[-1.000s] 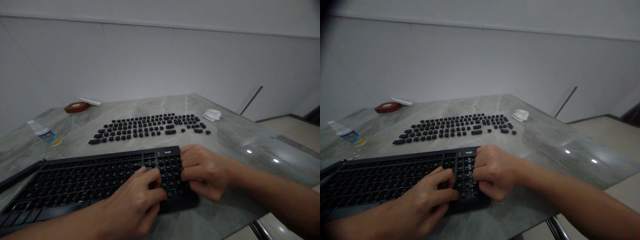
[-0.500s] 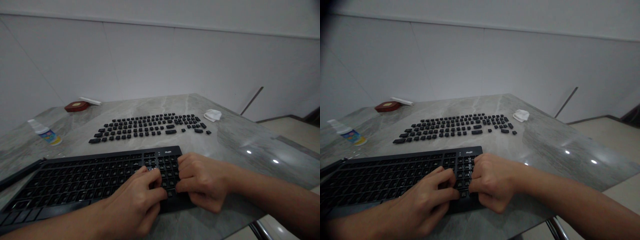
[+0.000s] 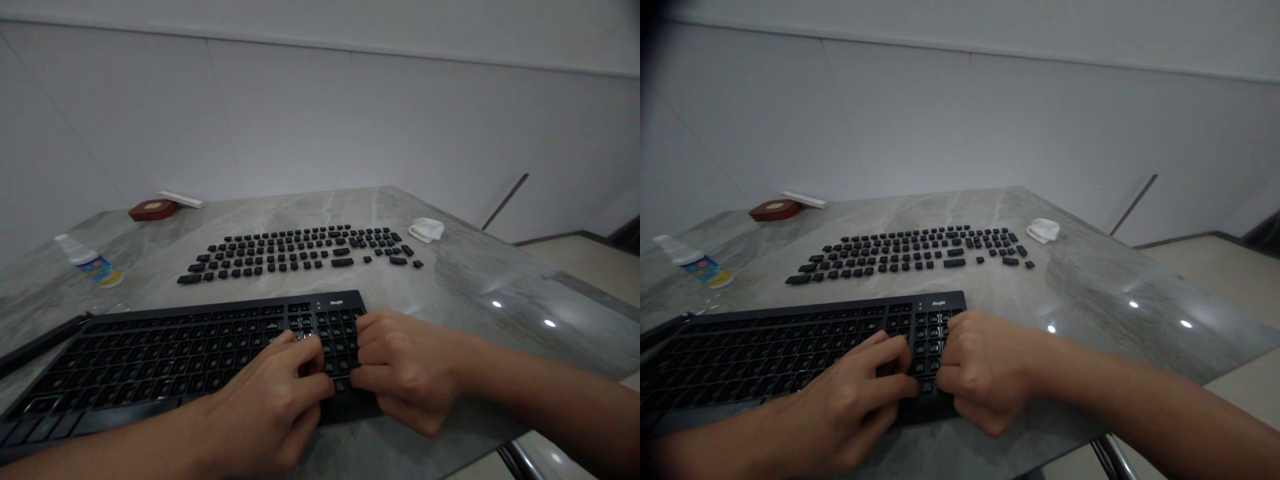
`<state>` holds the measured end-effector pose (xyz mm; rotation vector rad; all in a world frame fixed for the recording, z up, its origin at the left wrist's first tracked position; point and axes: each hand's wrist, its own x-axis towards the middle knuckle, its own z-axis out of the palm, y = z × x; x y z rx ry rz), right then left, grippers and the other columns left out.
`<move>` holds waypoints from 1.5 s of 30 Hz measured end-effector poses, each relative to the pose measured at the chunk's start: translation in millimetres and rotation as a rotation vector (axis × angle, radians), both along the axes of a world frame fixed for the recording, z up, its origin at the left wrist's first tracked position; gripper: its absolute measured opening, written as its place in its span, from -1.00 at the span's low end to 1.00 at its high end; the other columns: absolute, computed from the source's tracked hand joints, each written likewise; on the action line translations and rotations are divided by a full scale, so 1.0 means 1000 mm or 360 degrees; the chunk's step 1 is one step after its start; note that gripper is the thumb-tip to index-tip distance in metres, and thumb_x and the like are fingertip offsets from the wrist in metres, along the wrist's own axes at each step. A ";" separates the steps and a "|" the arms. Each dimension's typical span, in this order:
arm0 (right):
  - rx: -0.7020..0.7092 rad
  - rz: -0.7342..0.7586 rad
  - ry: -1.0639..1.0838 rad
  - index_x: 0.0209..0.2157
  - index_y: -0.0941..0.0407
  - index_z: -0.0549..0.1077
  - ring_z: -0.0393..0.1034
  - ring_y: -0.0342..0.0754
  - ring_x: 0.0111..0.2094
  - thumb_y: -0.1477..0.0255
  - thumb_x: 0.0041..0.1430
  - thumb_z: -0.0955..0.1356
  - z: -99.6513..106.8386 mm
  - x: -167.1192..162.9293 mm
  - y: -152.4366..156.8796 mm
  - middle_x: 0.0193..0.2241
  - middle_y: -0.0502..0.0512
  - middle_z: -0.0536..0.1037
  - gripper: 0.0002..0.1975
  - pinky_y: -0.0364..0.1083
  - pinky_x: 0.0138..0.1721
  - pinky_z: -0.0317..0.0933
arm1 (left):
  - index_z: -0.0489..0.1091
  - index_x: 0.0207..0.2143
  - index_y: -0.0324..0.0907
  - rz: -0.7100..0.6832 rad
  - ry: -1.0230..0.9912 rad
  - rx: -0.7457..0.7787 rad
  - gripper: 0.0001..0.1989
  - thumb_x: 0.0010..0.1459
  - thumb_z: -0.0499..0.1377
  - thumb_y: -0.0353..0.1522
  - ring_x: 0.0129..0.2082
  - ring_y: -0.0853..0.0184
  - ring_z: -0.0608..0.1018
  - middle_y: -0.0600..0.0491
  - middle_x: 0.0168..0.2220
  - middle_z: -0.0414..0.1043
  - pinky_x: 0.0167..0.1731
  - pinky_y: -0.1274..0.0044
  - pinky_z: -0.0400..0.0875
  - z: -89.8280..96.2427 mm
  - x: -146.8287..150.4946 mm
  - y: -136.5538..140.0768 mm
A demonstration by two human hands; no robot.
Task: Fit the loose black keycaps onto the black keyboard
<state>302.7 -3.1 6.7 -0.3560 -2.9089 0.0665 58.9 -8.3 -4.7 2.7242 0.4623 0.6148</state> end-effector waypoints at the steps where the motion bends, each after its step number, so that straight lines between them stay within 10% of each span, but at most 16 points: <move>1: 0.0009 -0.0022 -0.0040 -0.54 0.10 0.38 0.28 -0.09 -0.62 0.48 -0.08 0.28 0.001 -0.001 -0.002 -0.62 -0.02 0.46 -0.95 -0.03 -0.50 0.10 | 0.48 -0.32 -0.22 0.0003 -0.0001 0.0002 -0.72 0.16 -0.01 -0.58 -0.40 0.28 0.37 -0.01 -0.35 0.32 -0.37 0.40 0.30 0.000 0.000 0.000; 28: -0.0014 -0.0770 -0.0601 -0.39 0.16 0.52 0.13 -0.11 -0.69 0.50 0.05 0.40 0.016 -0.025 -0.060 -0.61 0.05 0.48 -0.96 -0.01 -0.65 -0.39 | 0.50 -0.34 -0.25 0.0017 -0.0024 0.0006 -0.71 0.18 -0.01 -0.58 -0.42 0.28 0.39 -0.02 -0.36 0.33 -0.38 0.39 0.32 -0.001 0.000 0.000; 45: -0.0205 -0.0413 -0.0519 -0.34 0.18 0.49 0.27 -0.07 -0.57 0.62 0.15 0.25 0.028 -0.009 -0.031 -0.51 0.08 0.53 -0.81 -0.01 -0.53 -0.12 | 0.49 -0.38 -0.24 0.0004 -0.0041 0.0034 -0.74 0.16 0.02 -0.57 -0.41 0.29 0.39 -0.02 -0.36 0.35 -0.39 0.42 0.29 -0.002 0.000 0.000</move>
